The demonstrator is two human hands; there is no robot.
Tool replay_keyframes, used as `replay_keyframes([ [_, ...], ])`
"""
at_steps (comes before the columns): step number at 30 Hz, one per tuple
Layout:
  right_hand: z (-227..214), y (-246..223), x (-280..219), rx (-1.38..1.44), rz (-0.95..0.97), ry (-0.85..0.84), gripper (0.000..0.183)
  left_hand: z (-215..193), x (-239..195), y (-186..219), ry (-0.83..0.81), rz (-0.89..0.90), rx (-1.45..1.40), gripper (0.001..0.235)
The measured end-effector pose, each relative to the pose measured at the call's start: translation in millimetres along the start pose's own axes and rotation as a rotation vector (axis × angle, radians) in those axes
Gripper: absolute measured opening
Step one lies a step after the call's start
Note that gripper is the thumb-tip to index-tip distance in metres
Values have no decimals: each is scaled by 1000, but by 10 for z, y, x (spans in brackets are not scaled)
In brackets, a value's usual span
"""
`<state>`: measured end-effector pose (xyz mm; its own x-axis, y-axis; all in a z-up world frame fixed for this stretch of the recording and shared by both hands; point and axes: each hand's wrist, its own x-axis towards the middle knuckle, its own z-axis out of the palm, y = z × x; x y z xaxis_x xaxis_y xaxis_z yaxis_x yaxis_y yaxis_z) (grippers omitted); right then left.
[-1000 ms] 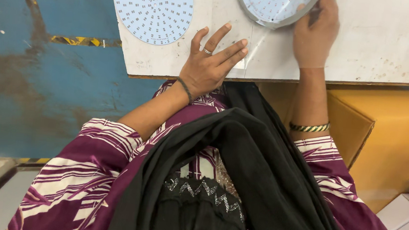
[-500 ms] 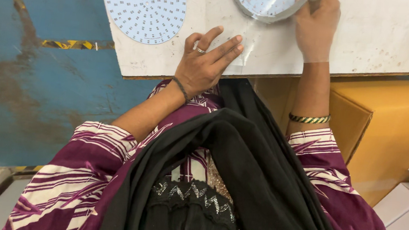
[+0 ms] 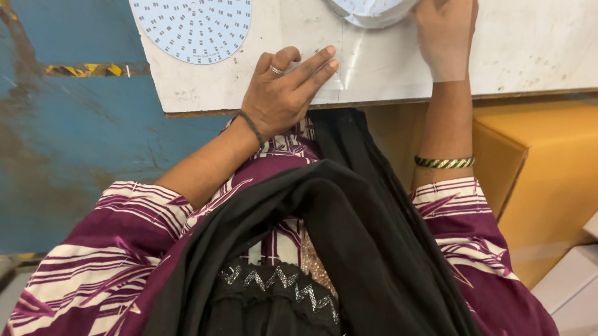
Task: The person spreads a gray paste over a circular LED module using a small tool, then places a clear plastic sheet over it and smooths it with their hands. They repeat this process on a second LED module.
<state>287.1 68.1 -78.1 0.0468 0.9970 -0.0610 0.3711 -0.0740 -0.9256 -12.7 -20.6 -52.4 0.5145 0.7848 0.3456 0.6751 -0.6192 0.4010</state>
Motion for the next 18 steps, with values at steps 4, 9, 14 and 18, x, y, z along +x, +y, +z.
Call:
replay_keyframes([
  [4,-12,-349,44,9,-38,-113,22,-18,30,21,3,-1,19,46],
  [9,-118,-462,83,-136,-64,-197,36,-30,21,73,59,-47,59,43],
  [14,-201,-374,113,-152,-120,-254,39,73,47,247,118,-184,153,46],
  [18,-224,-280,146,-210,-157,-239,47,220,102,352,132,-241,162,42],
])
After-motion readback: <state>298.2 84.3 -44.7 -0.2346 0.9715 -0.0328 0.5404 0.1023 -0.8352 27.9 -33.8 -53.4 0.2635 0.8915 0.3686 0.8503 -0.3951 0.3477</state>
